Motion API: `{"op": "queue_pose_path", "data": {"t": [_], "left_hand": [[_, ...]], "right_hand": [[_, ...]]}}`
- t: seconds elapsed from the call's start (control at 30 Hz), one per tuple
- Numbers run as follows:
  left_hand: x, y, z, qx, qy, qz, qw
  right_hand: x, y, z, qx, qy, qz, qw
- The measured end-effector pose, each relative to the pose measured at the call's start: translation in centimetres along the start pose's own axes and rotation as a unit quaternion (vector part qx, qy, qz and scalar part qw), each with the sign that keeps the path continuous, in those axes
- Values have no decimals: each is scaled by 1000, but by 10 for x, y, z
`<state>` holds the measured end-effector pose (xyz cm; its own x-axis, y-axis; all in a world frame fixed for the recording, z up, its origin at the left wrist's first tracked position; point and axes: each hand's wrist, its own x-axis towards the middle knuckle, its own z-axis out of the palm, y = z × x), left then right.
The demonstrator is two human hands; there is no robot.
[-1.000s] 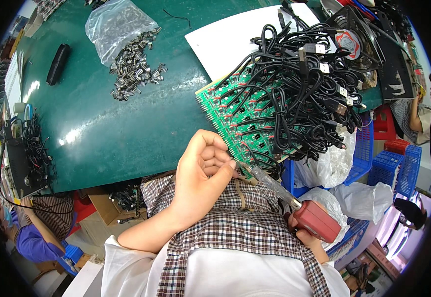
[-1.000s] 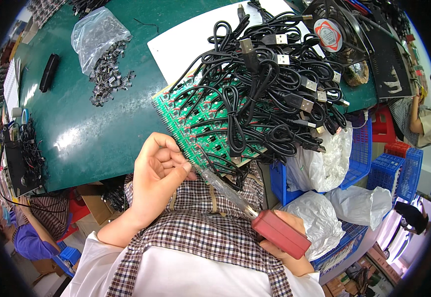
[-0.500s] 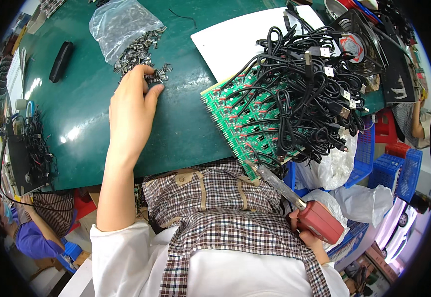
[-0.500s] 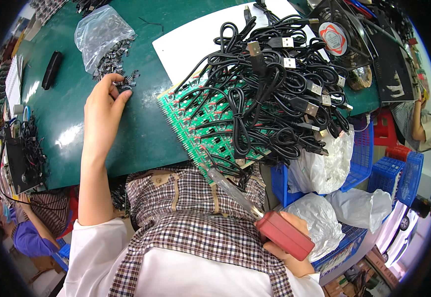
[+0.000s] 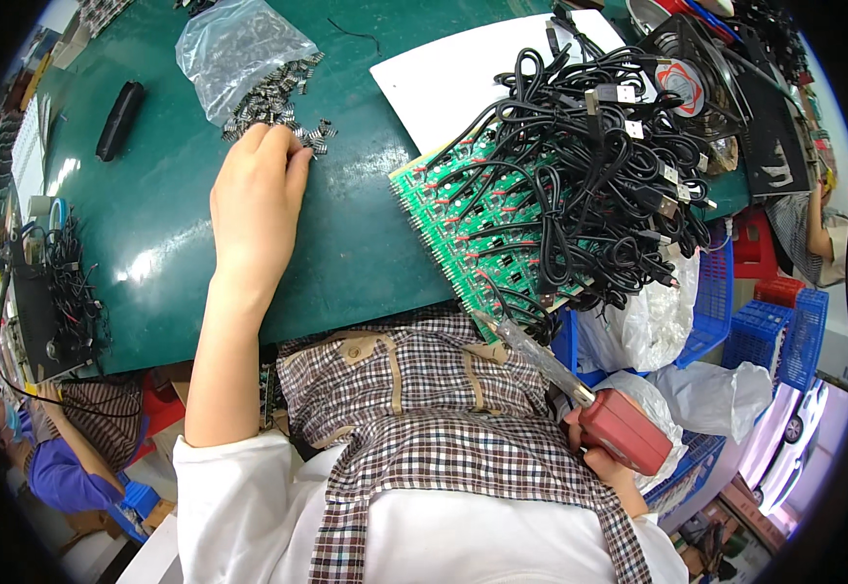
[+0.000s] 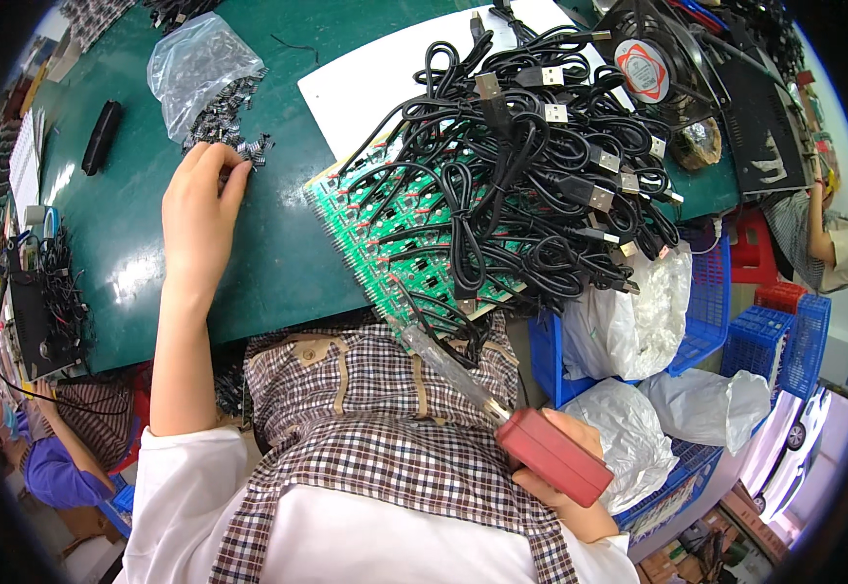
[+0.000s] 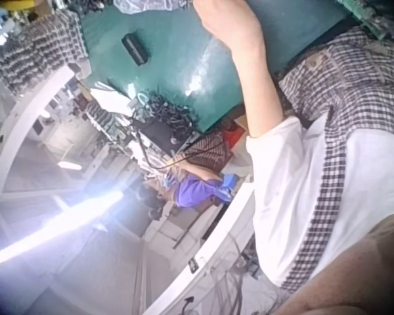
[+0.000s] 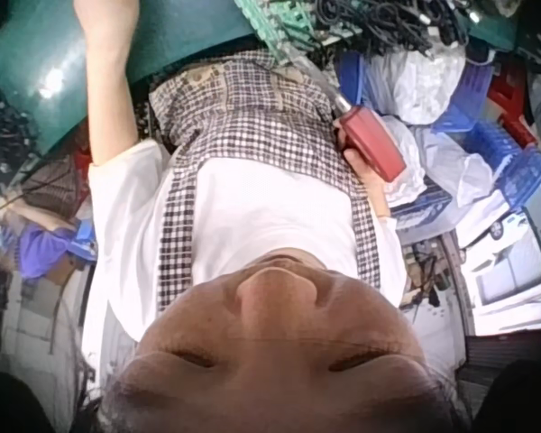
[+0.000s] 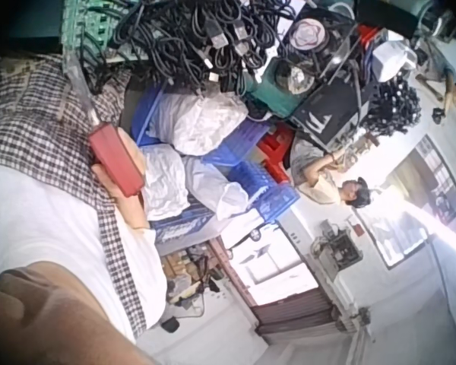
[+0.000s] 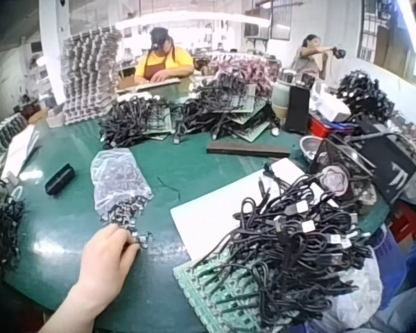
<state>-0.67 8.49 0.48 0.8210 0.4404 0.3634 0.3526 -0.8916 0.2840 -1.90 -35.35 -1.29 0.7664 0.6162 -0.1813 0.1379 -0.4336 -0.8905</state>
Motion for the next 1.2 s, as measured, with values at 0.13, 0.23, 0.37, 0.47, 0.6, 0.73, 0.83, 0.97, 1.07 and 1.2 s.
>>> {"op": "queue_pose_path", "data": {"t": [0.13,0.23,0.37,0.47,0.6,0.73,0.83,0.97,1.07,1.2], "left_hand": [[-11,4,-4,-151,-5,-88,985],[-25,7,-7,-288,-13,-176,941],[-52,23,-18,-519,-135,-274,799],[-73,52,-21,-603,-221,-320,697],[-74,58,-21,-564,-147,-272,765],[-50,28,-11,-133,73,-33,988],[-47,27,-18,-152,-12,-45,987],[-60,12,-14,-61,-1,5,998],[-62,17,-23,-65,14,8,998],[-68,17,-25,-211,5,-81,974]], "right_hand": [[5,-10,2,9,-22,17,1000],[10,-24,11,133,9,43,990],[13,-30,9,197,-16,99,975],[23,-45,18,280,23,122,952],[34,-46,17,274,12,104,956],[36,-50,16,305,29,102,946],[7,-34,8,216,-20,55,975],[70,-35,6,139,-84,-86,983],[45,-31,22,214,-26,-4,977],[37,-45,19,208,-19,-29,977]]}}
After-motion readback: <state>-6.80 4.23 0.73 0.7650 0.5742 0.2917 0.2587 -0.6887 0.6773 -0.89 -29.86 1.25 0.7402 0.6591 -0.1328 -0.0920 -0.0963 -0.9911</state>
